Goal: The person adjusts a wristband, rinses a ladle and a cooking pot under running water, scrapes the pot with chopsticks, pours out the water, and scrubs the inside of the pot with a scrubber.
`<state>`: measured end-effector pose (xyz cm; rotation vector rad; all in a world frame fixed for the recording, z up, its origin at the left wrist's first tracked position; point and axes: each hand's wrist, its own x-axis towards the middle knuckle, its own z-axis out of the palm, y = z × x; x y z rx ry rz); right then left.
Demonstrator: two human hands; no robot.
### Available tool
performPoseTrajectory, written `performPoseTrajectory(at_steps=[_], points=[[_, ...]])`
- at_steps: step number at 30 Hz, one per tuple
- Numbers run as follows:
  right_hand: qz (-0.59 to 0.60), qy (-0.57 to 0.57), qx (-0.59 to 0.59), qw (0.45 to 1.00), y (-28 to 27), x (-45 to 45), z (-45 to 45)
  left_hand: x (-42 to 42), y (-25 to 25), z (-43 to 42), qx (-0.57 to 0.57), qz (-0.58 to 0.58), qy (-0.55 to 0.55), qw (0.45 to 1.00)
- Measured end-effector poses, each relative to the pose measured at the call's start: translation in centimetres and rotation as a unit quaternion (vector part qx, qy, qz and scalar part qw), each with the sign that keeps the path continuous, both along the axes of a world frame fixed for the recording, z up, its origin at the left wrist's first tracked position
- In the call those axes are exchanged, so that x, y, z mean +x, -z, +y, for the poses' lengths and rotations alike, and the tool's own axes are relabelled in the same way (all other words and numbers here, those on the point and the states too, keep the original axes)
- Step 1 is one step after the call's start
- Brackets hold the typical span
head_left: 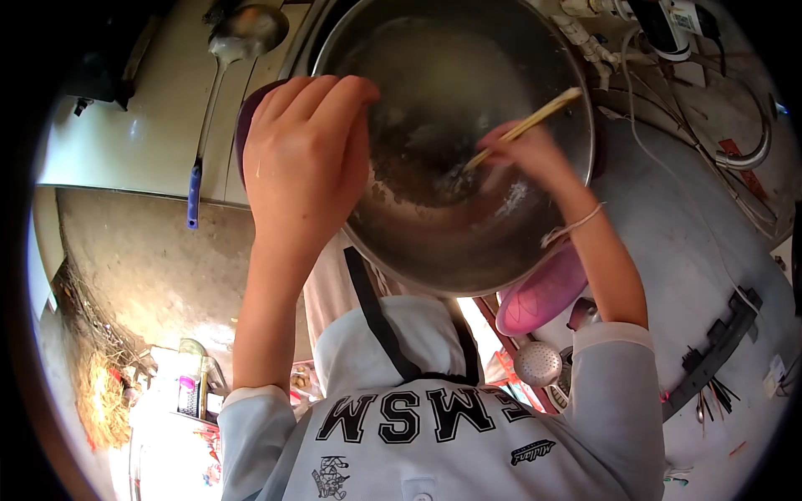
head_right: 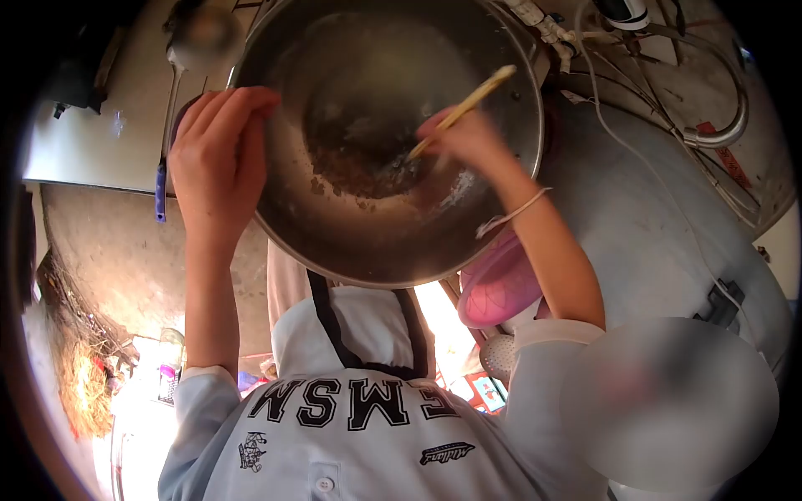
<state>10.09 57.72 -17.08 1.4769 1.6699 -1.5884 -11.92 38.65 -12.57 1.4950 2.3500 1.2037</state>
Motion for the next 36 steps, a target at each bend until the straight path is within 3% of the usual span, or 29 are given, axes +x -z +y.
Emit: performPoseTrajectory(at_steps=[1, 3, 6, 7, 10, 13, 15, 16, 21, 23, 24, 25, 27, 28, 29, 32, 35, 36], points=[[0.022, 0.047, 0.080, 0.995, 0.6, 1.1, 1.8, 0.0, 0.0, -0.1, -0.003, 0.001, -0.001, 1.000], [-0.004, 0.040, 0.093, 0.995, 0.7, 1.5, 2.5, 0.0, 0.1, 0.0, 0.007, 0.004, 0.003, 1.000], [0.010, -0.066, -0.001, 0.998, -0.6, 0.1, -2.4, 0.0, 0.0, 0.1, -0.003, 0.011, 0.006, 1.000], [0.019, -0.066, -0.050, 0.996, -1.1, -0.2, -4.0, 0.1, 0.0, 0.2, 0.002, 0.009, 0.006, 1.000], [-0.005, -0.056, -0.012, 0.998, -1.1, 0.4, -1.5, 0.1, 0.2, 0.1, 0.005, 0.007, -0.005, 1.000], [0.017, 0.045, 0.033, 0.998, -0.5, 0.8, -0.2, 0.0, 0.0, 0.0, 0.001, 0.011, 0.013, 1.000], [-0.008, -0.060, -0.009, 0.998, -1.5, 0.0, -2.5, 0.1, 0.1, 0.1, 0.008, 0.022, 0.010, 1.000], [0.007, -0.021, -0.085, 0.996, -1.5, 0.1, -3.2, 0.1, 0.1, 0.2, 0.011, 0.019, 0.010, 1.000], [0.004, -0.001, 0.035, 0.999, -0.4, 1.8, 0.6, 0.1, 0.1, 0.0, 0.004, 0.009, 0.010, 1.000], [-0.005, -0.107, -0.012, 0.994, -1.5, 0.9, -1.6, 0.0, 0.1, 0.0, 0.003, 0.016, 0.014, 1.000], [0.046, -0.219, 0.030, 0.974, -1.6, 0.7, -2.6, 0.1, 0.1, 0.1, 0.004, 0.020, 0.013, 1.000], [0.043, -0.219, 0.032, 0.974, -1.6, 0.9, -2.0, 0.1, 0.2, 0.2, 0.007, 0.018, 0.013, 1.000], [0.020, -0.034, 0.014, 0.999, -0.7, 1.2, 1.0, 0.1, 0.3, 0.1, 0.013, 0.024, 0.011, 1.000], [0.044, -0.008, 0.091, 0.995, -0.3, 1.1, 2.3, 0.2, 0.3, 0.0, 0.011, 0.023, 0.009, 1.000], [0.045, -0.008, 0.089, 0.995, 0.1, 1.6, 2.1, 0.2, 0.2, 0.0, 0.008, 0.020, 0.011, 1.000], [0.053, -0.063, -0.079, 0.993, -0.4, -0.2, -2.7, 0.0, 0.2, 0.0, 0.004, 0.021, 0.019, 1.000], [0.024, -0.100, 0.010, 0.995, -0.9, -1.0, -1.8, 0.1, 0.2, 0.2, 0.000, 0.021, 0.017, 1.000], [0.063, -0.008, 0.008, 0.998, -0.5, -1.1, -0.4, 0.1, 0.1, 0.0, -0.003, 0.019, 0.020, 1.000]])
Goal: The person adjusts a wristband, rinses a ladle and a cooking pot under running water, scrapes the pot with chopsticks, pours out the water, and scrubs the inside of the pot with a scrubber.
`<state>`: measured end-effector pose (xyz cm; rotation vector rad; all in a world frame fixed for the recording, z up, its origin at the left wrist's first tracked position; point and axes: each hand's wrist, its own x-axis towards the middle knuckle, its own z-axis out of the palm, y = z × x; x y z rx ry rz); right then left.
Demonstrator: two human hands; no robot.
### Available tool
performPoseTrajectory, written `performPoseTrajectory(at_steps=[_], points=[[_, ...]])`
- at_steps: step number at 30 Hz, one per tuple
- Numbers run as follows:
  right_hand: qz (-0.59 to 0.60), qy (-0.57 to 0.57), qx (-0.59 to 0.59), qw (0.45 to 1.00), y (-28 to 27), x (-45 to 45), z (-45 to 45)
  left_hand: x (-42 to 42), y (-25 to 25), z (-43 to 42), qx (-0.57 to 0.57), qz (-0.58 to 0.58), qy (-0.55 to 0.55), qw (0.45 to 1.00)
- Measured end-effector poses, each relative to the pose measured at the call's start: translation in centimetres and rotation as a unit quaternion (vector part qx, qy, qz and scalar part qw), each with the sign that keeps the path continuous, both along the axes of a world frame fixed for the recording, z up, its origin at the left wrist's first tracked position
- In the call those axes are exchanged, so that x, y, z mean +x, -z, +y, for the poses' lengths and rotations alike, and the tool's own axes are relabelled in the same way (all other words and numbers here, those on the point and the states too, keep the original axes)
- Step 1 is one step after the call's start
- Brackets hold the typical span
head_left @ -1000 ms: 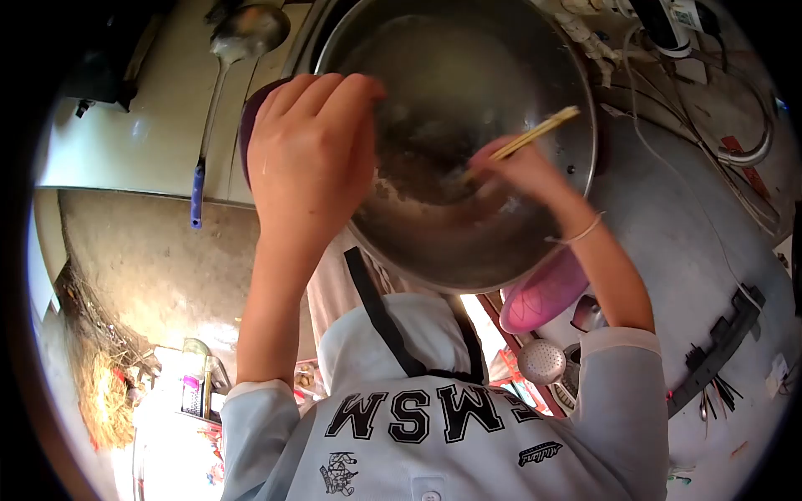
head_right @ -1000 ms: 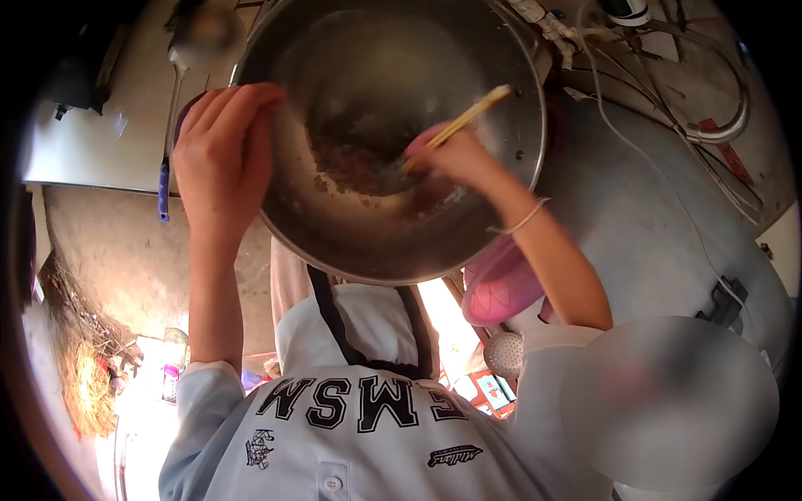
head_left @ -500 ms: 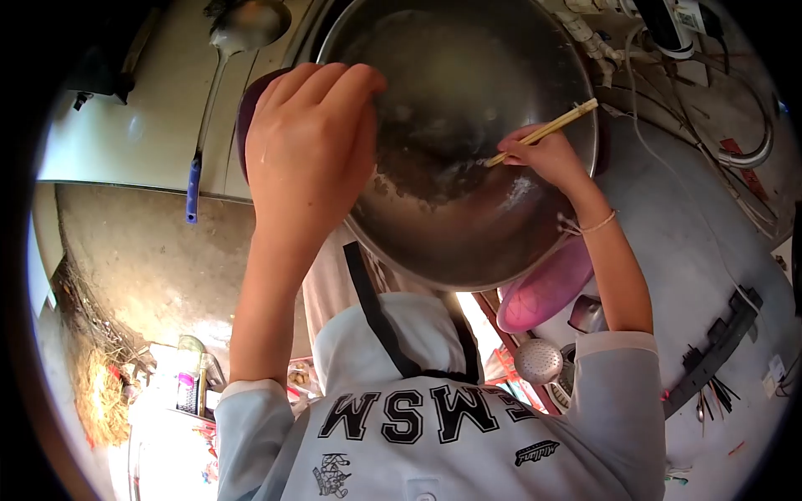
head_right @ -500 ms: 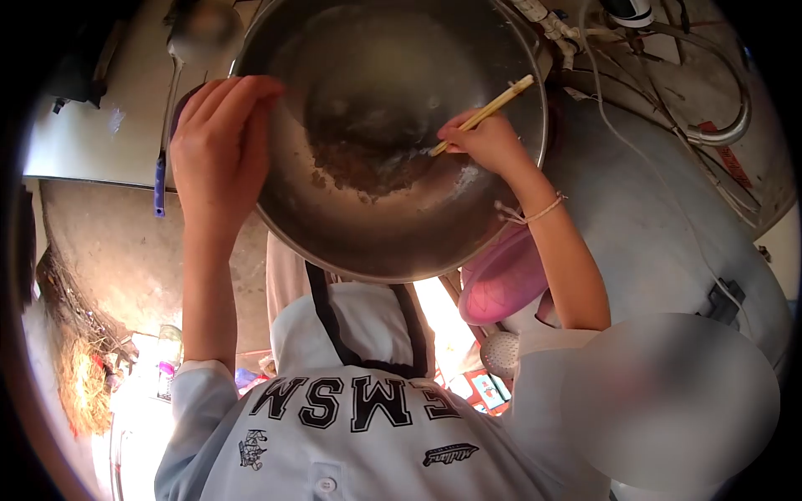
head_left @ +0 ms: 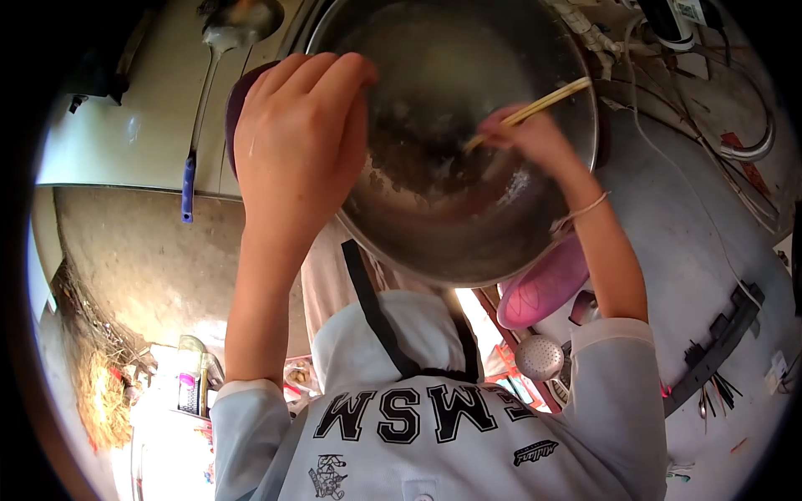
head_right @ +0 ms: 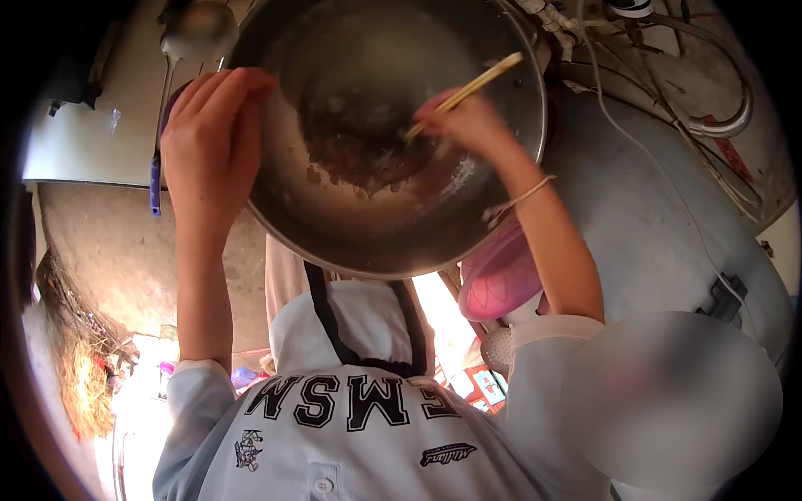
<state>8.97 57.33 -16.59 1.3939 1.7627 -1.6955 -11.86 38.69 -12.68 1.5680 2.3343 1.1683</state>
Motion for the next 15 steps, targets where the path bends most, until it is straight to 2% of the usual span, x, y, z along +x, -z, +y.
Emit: performPoseTrajectory(at_steps=[3, 5, 11, 13, 15], points=[[-0.027, -0.028, 0.035, 0.999, 0.6, 0.6, -1.1, 0.1, -0.1, 0.0, 0.005, 0.003, -0.002, 1.000], [-0.021, -0.072, -0.066, 0.995, -0.6, -0.4, -3.8, 0.0, 0.0, 0.2, 0.001, 0.006, 0.000, 1.000], [0.020, 0.008, 0.047, 0.999, 1.0, 0.8, -1.0, 0.1, -0.1, 0.1, 0.005, 0.011, -0.006, 1.000], [-0.013, -0.124, -0.022, 0.992, -1.3, -0.9, -4.0, 0.2, 0.0, 0.2, 0.005, 0.009, 0.000, 1.000], [-0.027, -0.082, -0.059, 0.995, 0.2, -0.3, -2.4, 0.1, 0.2, 0.1, 0.003, 0.007, 0.000, 1.000]])
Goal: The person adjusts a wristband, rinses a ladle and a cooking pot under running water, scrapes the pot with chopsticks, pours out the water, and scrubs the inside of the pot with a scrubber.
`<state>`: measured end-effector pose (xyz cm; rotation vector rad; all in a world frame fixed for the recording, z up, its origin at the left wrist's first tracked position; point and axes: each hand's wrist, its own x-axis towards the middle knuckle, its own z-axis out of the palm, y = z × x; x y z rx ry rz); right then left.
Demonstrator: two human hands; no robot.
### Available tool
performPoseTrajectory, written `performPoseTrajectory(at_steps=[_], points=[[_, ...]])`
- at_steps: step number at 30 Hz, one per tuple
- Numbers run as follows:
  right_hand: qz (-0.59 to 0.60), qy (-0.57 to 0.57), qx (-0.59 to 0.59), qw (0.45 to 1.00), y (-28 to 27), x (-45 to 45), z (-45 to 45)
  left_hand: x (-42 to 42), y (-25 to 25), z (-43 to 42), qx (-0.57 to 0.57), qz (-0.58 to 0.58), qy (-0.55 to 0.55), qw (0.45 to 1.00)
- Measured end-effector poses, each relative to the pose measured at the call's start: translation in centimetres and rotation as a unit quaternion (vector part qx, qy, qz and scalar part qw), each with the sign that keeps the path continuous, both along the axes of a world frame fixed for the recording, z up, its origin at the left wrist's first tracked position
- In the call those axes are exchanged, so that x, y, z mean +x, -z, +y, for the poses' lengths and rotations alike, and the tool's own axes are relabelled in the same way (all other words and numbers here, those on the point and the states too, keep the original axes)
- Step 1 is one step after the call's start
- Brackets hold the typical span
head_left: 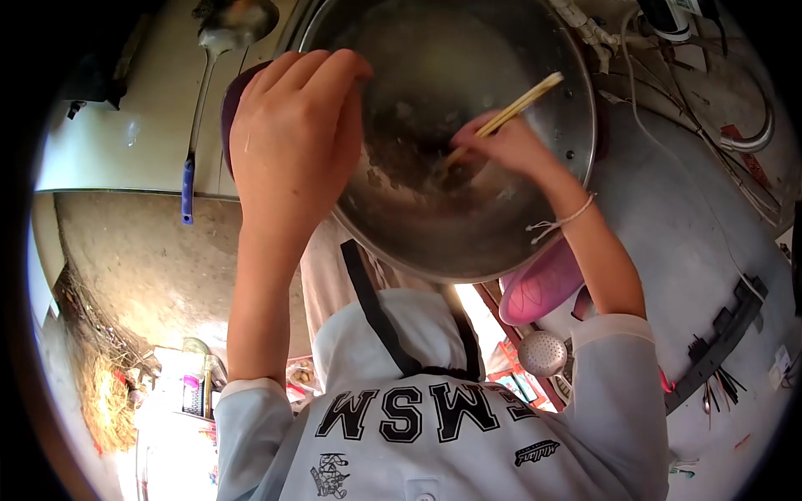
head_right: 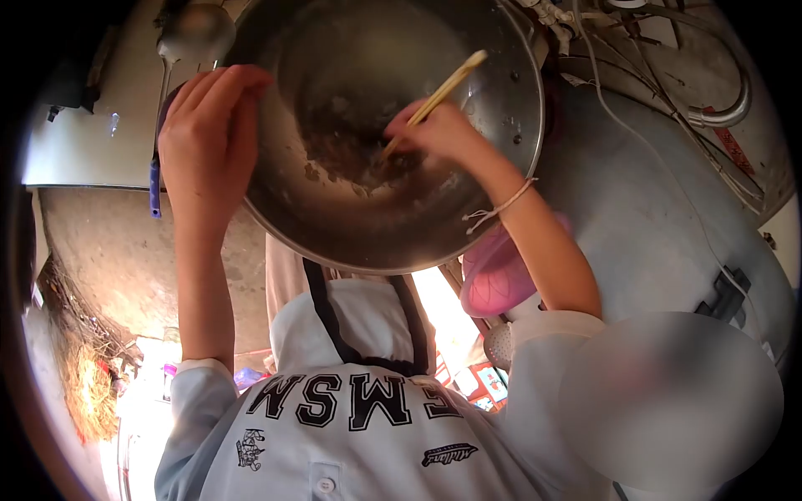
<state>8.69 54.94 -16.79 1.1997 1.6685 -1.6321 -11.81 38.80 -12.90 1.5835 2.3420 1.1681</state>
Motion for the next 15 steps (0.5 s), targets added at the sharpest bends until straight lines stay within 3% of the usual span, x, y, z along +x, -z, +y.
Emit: performPoseTrajectory(at_steps=[2, 4, 6, 8, 10, 11, 12, 14, 15], points=[[0.036, 0.116, 0.066, 0.990, 2.0, 1.4, 2.1, 0.1, -0.1, -0.1, 0.001, 0.001, -0.002, 1.000], [0.038, 0.074, 0.071, 0.994, 1.2, 0.6, 0.5, -0.1, -0.2, 0.0, 0.004, 0.004, -0.001, 1.000], [0.016, 0.001, -0.030, 0.999, -0.4, -0.5, -1.4, 0.0, -0.3, 0.0, -0.013, -0.001, 0.000, 1.000], [0.002, -0.003, -0.001, 1.000, 0.2, -0.5, 0.2, 0.0, 0.0, 0.0, -0.004, -0.003, 0.001, 1.000], [0.057, 0.120, 0.074, 0.988, 1.4, 0.1, 1.3, -0.1, 0.0, 0.0, 0.006, 0.004, -0.008, 1.000], [0.041, 0.037, 0.096, 0.994, 1.9, 0.5, 1.2, 0.0, 0.0, 0.0, 0.006, 0.008, -0.009, 1.000], [0.044, 0.035, 0.096, 0.994, 1.5, 0.1, 0.7, 0.0, 0.1, 0.0, 0.006, 0.011, -0.008, 1.000], [0.012, 0.005, -0.025, 1.000, 0.2, -0.1, -0.6, 0.0, 0.1, -0.1, 0.005, -0.003, -0.004, 1.000], [0.005, 0.079, -0.019, 0.997, 0.0, -0.1, -0.4, 0.0, -0.1, -0.1, -0.008, -0.006, -0.004, 1.000]])
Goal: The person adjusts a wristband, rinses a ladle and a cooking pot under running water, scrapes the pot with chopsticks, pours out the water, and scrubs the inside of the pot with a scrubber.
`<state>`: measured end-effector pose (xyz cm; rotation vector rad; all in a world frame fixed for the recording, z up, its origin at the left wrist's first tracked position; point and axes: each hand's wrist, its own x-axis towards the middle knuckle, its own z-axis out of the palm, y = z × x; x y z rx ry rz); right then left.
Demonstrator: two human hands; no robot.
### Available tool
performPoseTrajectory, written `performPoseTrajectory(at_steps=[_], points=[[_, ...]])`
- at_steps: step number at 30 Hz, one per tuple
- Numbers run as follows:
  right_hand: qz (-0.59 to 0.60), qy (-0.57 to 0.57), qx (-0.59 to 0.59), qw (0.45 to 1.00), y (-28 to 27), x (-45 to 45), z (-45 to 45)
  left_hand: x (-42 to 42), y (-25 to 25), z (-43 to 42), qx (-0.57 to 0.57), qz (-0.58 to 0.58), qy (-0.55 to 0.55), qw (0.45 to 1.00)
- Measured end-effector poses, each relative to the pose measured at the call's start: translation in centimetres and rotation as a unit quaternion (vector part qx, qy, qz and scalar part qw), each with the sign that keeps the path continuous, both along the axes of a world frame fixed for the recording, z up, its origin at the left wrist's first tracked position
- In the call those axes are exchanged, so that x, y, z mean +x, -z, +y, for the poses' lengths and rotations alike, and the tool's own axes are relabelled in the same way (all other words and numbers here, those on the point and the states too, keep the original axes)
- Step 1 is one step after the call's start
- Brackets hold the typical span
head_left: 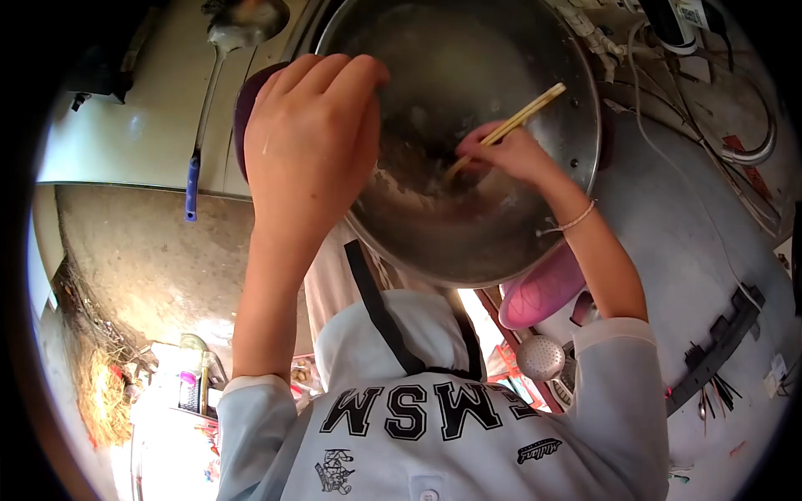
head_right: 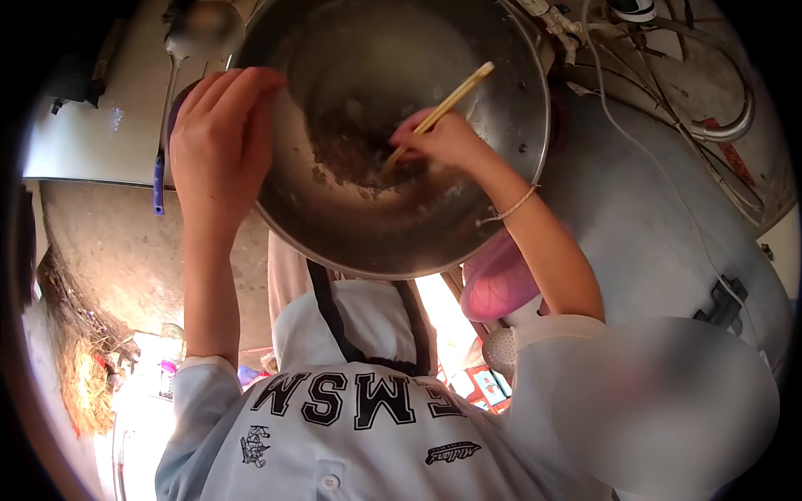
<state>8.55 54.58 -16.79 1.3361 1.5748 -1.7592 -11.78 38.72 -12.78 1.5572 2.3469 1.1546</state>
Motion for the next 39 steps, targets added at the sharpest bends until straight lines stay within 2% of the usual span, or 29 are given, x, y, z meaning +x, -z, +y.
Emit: performPoseTrajectory(at_steps=[3, 4, 7, 8, 9, 11, 12, 13, 15, 16, 17, 19, 20, 21, 23, 24, 25, 27, 29, 31, 32, 33, 35, 36, 39], points=[[0.038, 0.014, 0.048, 0.998, 0.9, 0.3, 1.8, 0.0, 0.2, 0.1, -0.003, 0.005, -0.008, 1.000], [-0.015, -0.114, 0.051, 0.992, 0.2, 0.2, 1.3, -0.1, 0.2, 0.1, 0.006, 0.010, -0.002, 1.000], [-0.049, -0.120, 0.047, 0.990, -0.5, -0.8, 0.5, -0.1, 0.4, 0.1, 0.008, 0.008, -0.001, 1.000], [0.009, -0.051, 0.062, 0.997, 0.9, 0.3, 2.0, 0.0, 0.4, 0.1, 0.007, 0.005, -0.001, 1.000], [0.008, -0.052, 0.061, 0.997, 0.7, 0.5, 2.2, 0.0, 0.3, 0.0, 0.003, 0.004, -0.001, 1.000], [-0.006, -0.150, 0.061, 0.987, 0.2, 0.3, 2.5, -0.1, 0.3, 0.1, 0.001, 0.008, -0.002, 1.000], [0.014, -0.248, 0.036, 0.968, -0.4, 0.0, 1.8, -0.2, 0.3, 0.1, 0.000, 0.006, 0.000, 1.000], [0.012, -0.246, 0.036, 0.969, -0.2, 0.2, 1.8, -0.2, 0.3, 0.1, -0.001, 0.002, 0.005, 1.000], [-0.026, -0.091, 0.024, 0.995, 0.7, 0.6, 2.4, -0.1, 0.1, 0.0, -0.008, -0.004, 0.005, 1.000], [0.036, -0.006, 0.054, 0.998, 0.6, 0.6, 3.4, -0.1, 0.0, 0.0, -0.014, -0.004, 0.002, 1.000], [0.038, -0.009, 0.054, 0.998, 0.5, 0.6, 3.8, -0.1, 0.1, 0.1, -0.013, -0.002, -0.002, 1.000], [0.029, -0.282, 0.055, 0.957, -0.3, 0.2, 3.4, -0.1, 0.3, 0.1, 0.009, 0.012, 0.003, 1.000], [0.030, -0.346, 0.004, 0.938, -0.1, 0.1, 2.2, -0.2, 0.3, 0.1, 0.009, 0.013, 0.006, 1.000], [0.029, -0.342, 0.003, 0.939, 0.5, 0.2, 2.1, -0.2, 0.2, 0.1, 0.001, 0.007, 0.008, 1.000], [0.072, -0.147, -0.008, 0.987, 1.9, -0.3, 3.0, -0.1, 0.2, 0.1, -0.005, 0.002, 0.008, 1.000], [0.071, -0.090, -0.011, 0.993, 1.7, -1.4, 3.2, -0.1, 0.3, 0.1, -0.002, 0.003, 0.005, 1.000], [0.073, -0.092, -0.011, 0.993, 1.5, -2.2, 2.8, -0.1, 0.3, 0.1, 0.000, 0.005, 0.003, 1.000], [0.027, -0.216, -0.100, 0.971, 1.0, -2.9, 1.7, -0.3, 0.2, 0.1, -0.005, 0.009, 0.007, 1.000], [0.028, -0.194, -0.099, 0.976, 1.6, -2.7, 2.2, -0.1, 0.2, 0.0, -0.014, 0.006, 0.012, 1.000], [0.078, -0.094, -0.016, 0.992, 1.9, -3.4, 3.1, -0.1, 0.2, 0.1, 0.000, 0.006, 0.003, 1.000], [0.047, -0.155, -0.024, 0.987, 1.4, -3.1, 3.0, -0.2, 0.2, 0.1, 0.000, 0.009, 0.003, 1.000], [0.048, -0.153, -0.022, 0.987, 1.3, -3.2, 2.5, -0.3, 0.2, 0.2, -0.004, 0.011, 0.004, 1.000], [0.023, -0.186, -0.093, 0.978, 1.3, -2.9, 1.7, 0.0, 0.1, 0.2, -0.008, 0.005, 0.008, 1.000], [0.057, -0.126, -0.043, 0.989, 1.7, -3.0, 2.5, 0.0, 0.1, 0.1, -0.010, 0.003, 0.004, 1.000], [0.039, -0.169, -0.031, 0.984, 1.3, -2.9, 3.2, -0.1, 0.1, 0.2, -0.010, 0.012, -0.002, 1.000]])
